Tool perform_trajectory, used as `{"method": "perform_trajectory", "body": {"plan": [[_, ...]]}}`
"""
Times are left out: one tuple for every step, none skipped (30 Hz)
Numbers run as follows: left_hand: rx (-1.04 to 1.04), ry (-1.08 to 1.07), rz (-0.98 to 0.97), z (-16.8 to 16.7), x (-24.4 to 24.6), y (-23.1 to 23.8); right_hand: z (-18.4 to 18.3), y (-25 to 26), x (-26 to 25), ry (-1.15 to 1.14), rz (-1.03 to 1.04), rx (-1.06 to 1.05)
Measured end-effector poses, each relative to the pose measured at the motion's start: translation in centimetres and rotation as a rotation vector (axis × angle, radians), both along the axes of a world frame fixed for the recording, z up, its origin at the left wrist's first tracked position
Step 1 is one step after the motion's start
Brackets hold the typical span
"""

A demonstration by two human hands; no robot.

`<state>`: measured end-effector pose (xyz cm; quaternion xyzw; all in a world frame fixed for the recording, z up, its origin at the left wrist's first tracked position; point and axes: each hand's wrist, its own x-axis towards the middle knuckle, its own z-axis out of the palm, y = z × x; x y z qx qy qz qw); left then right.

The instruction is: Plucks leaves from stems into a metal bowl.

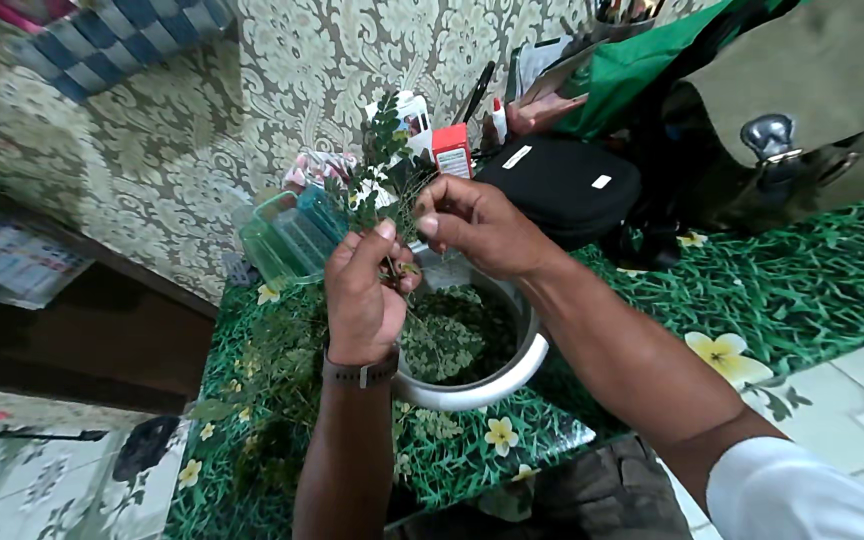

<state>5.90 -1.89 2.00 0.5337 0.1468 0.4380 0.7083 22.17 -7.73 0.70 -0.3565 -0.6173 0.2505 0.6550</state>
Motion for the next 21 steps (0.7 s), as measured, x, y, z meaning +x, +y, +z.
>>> {"method": "perform_trajectory", "body": {"plan": [[-0.013, 0.002, 0.006, -0.02, 0.08, -0.12, 0.09, -0.10, -0.07, -0.036, -0.005, -0.022], [-0.019, 0.004, 0.005, -0.05, 0.17, -0.23, 0.14, -0.15, -0.14, -0.059, -0.008, -0.036], [-0.020, 0.006, -0.001, -0.08, 0.23, -0.33, 0.12, -0.11, -0.22, -0.067, -0.015, -0.032], [-0.015, 0.010, -0.004, -0.10, 0.26, -0.38, 0.06, -0.07, -0.25, -0.075, -0.021, -0.021], [-0.009, 0.008, -0.008, -0.12, 0.26, -0.36, 0.03, -0.04, -0.19, -0.075, -0.021, -0.011], [-0.002, 0.005, -0.011, -0.13, 0.25, -0.29, 0.01, -0.04, -0.13, -0.068, -0.018, -0.008], [0.003, 0.005, -0.012, -0.12, 0.24, -0.26, 0.02, -0.05, -0.14, -0.051, -0.019, -0.003], [0.003, 0.009, -0.010, -0.12, 0.23, -0.26, 0.08, -0.12, -0.21, -0.032, -0.021, -0.002], [0.006, 0.016, -0.004, -0.14, 0.27, -0.29, 0.13, -0.18, -0.30, -0.014, -0.019, -0.002], [0.009, 0.024, 0.002, -0.19, 0.33, -0.31, 0.13, -0.16, -0.37, 0.005, -0.018, 0.004], [0.014, 0.032, 0.005, -0.23, 0.37, -0.36, 0.06, -0.09, -0.37, 0.013, -0.015, 0.018], [0.018, 0.034, 0.007, -0.27, 0.42, -0.40, -0.04, 0.00, -0.33, 0.014, -0.016, 0.033], [0.019, 0.035, 0.009, -0.30, 0.45, -0.41, -0.13, 0.08, -0.25, 0.015, -0.018, 0.042], [0.019, 0.033, 0.007, -0.31, 0.43, -0.37, -0.19, 0.13, -0.17, 0.025, -0.017, 0.043], [0.020, 0.029, 0.000, -0.29, 0.34, -0.26, -0.21, 0.13, -0.09, 0.039, -0.012, 0.038], [0.026, 0.022, -0.008, -0.28, 0.24, -0.14, -0.23, 0.12, -0.07, 0.052, -0.006, 0.031], [0.029, 0.014, -0.010, -0.24, 0.20, -0.09, -0.19, 0.05, -0.07, 0.048, -0.006, 0.018], [0.027, 0.015, 0.000, -0.18, 0.23, -0.17, -0.08, -0.05, -0.11, 0.028, -0.013, 0.000], [0.022, 0.026, 0.016, -0.12, 0.27, -0.34, 0.06, -0.14, -0.20, -0.003, -0.019, -0.018], [0.017, 0.032, 0.027, -0.11, 0.36, -0.49, 0.16, -0.21, -0.32, -0.037, -0.027, -0.029], [0.013, 0.036, 0.034, -0.14, 0.44, -0.56, 0.19, -0.22, -0.44, -0.056, -0.039, -0.029]]}}
